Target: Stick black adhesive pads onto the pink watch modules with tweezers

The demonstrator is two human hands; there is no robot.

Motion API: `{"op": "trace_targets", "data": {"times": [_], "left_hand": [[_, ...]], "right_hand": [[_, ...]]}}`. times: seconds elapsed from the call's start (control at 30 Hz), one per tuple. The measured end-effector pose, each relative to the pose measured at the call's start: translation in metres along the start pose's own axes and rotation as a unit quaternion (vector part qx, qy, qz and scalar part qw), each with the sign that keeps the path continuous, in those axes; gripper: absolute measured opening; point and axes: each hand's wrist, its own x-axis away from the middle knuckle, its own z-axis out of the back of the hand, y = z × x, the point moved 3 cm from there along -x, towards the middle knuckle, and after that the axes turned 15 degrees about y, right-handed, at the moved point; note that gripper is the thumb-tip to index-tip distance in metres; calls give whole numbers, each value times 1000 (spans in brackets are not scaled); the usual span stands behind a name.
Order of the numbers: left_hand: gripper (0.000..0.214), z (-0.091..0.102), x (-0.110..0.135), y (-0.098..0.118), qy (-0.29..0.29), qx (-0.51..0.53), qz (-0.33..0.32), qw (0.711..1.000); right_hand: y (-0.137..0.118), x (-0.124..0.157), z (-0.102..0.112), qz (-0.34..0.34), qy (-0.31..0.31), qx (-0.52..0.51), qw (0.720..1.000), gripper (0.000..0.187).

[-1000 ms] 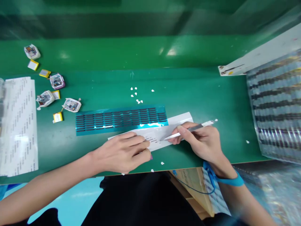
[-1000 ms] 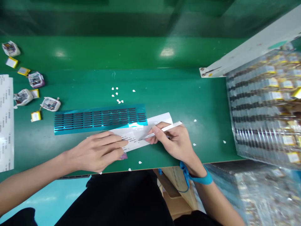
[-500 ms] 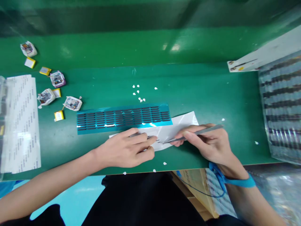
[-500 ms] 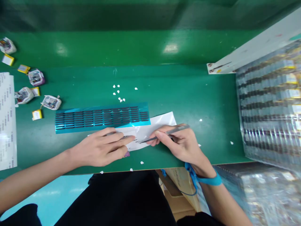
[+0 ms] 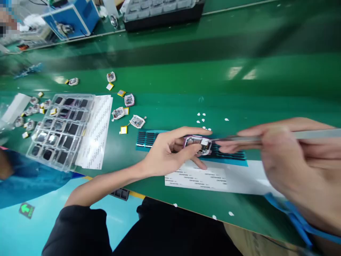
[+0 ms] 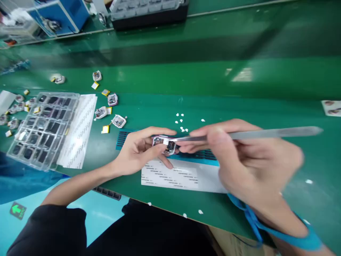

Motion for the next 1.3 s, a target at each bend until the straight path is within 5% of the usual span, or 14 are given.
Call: {"op": "trace_targets", "data": {"times": [0.13,0.8,1.07,1.23,1.3], "left_hand": [[34,-2,0,-6,-33,53,10,998],[40,-7,7,-7,-1,20,51,999],[28,-4,6,-11,-10,11,62,998],[29,-6,6,1,-62,-159,-99,980],[30,-11,4,4,-75,-218,-187,955]], "right_hand": [[-6,7,-20,-23,-16,-55,998,27],[-6,9,-15,40,-30,-31,998,30],[0,8,-6,71,-94,-27,993,26],[5,-5,48,99,-32,54,993,28],[15,-9,68,121,-62,101,986,23]]}}
